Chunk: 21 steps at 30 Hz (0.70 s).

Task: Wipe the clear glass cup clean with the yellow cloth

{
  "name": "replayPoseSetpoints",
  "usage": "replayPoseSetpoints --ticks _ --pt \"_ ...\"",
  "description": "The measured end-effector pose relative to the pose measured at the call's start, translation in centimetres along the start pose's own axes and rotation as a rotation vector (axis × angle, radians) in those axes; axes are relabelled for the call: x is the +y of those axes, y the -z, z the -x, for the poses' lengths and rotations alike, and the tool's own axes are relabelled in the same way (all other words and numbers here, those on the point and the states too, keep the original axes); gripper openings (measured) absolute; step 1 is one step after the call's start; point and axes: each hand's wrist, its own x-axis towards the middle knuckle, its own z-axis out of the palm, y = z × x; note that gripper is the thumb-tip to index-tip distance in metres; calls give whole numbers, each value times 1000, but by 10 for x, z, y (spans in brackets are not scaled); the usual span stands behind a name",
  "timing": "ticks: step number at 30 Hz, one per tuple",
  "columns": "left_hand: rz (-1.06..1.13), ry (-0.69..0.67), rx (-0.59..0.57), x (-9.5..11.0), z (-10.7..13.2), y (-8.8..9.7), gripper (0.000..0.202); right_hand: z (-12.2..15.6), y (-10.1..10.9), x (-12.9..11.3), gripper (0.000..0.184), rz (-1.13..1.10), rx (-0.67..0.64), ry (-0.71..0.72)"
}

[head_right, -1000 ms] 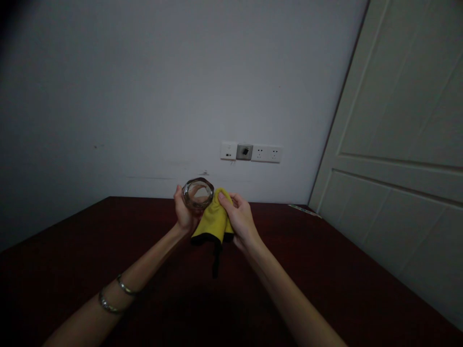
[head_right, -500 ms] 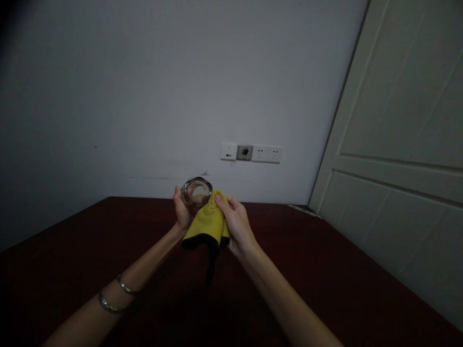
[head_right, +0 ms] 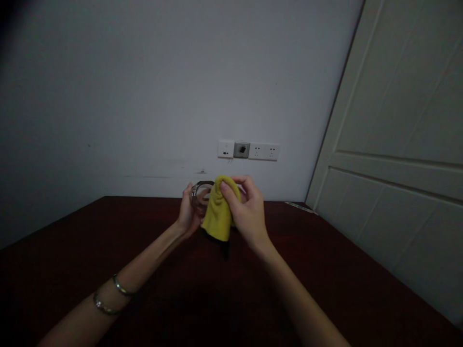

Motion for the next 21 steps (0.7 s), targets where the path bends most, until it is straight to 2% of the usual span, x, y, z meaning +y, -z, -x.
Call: replayPoseSetpoints --ticks 2,4,6,8,10,13,15,17,21 --pt "-78 67 -40 3 3 2 70 -5 11 6 16 179 45 248" --pt "-106 116 -61 3 5 0 71 -7 17 13 17 387 -2 489" --pt "-96 143 -63 3 6 -4 68 -6 18 21 25 577 -180 686" --pt "-71 144 -36 1 6 -8 62 -3 16 27 32 705 -397 818" --pt "-38 111 15 0 6 -11 53 -1 13 32 36 763 -503 894" --pt "2 58 83 -1 5 -12 41 0 12 36 39 760 -537 940" --pt "-16 77 103 -1 6 -11 42 -1 12 38 37 743 -538 955" --pt "-69 107 94 -1 7 -9 45 0 13 41 38 728 -495 957" --pt "-145 119 6 -2 9 -7 50 1 12 46 39 702 -345 931"
